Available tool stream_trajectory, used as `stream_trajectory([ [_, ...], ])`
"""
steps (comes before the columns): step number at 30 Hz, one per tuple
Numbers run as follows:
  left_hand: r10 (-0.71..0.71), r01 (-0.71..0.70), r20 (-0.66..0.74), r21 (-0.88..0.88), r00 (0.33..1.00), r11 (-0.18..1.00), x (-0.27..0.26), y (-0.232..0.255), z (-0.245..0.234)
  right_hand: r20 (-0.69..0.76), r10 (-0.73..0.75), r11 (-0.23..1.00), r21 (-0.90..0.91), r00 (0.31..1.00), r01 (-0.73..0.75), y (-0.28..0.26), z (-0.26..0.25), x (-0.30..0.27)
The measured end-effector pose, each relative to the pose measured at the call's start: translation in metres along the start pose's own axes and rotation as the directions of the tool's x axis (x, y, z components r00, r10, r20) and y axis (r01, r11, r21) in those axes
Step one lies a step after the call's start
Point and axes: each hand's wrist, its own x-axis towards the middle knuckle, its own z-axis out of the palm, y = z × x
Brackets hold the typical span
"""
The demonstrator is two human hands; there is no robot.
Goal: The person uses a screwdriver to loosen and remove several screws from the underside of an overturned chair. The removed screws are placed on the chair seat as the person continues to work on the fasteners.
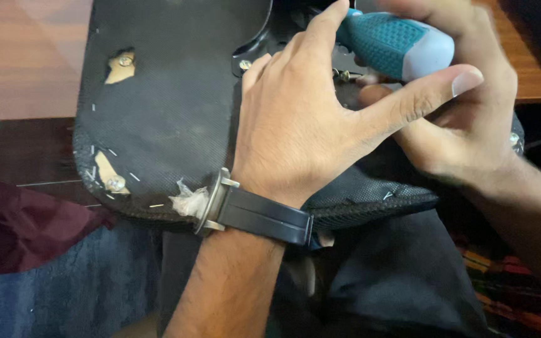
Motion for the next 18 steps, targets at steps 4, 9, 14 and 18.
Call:
stream_trajectory([
  [4,-0.031,0.030,-0.030,-0.012,0.999,0.999,-0.005,-0.003,0.000,-0.045,0.002,1.000,0.011,0.999,-0.002,-0.005,0.011,0.003],
  [9,-0.028,0.030,-0.030,0.062,0.999,0.998,-0.002,0.004,-0.001,-0.058,0.000,0.997,0.073,0.998,0.005,-0.016,0.012,0.010],
  [14,-0.043,0.039,-0.051,-0.083,0.998,0.996,-0.007,-0.004,0.003,-0.023,0.018,1.000,0.005,1.000,-0.018,-0.018,0.007,0.002],
  [18,0.008,-0.007,-0.066,0.026,0.998,1.000,-0.007,-0.005,0.003,-0.053,-0.044,0.999,0.027,0.998,0.046,-0.023,0.016,0.004],
])
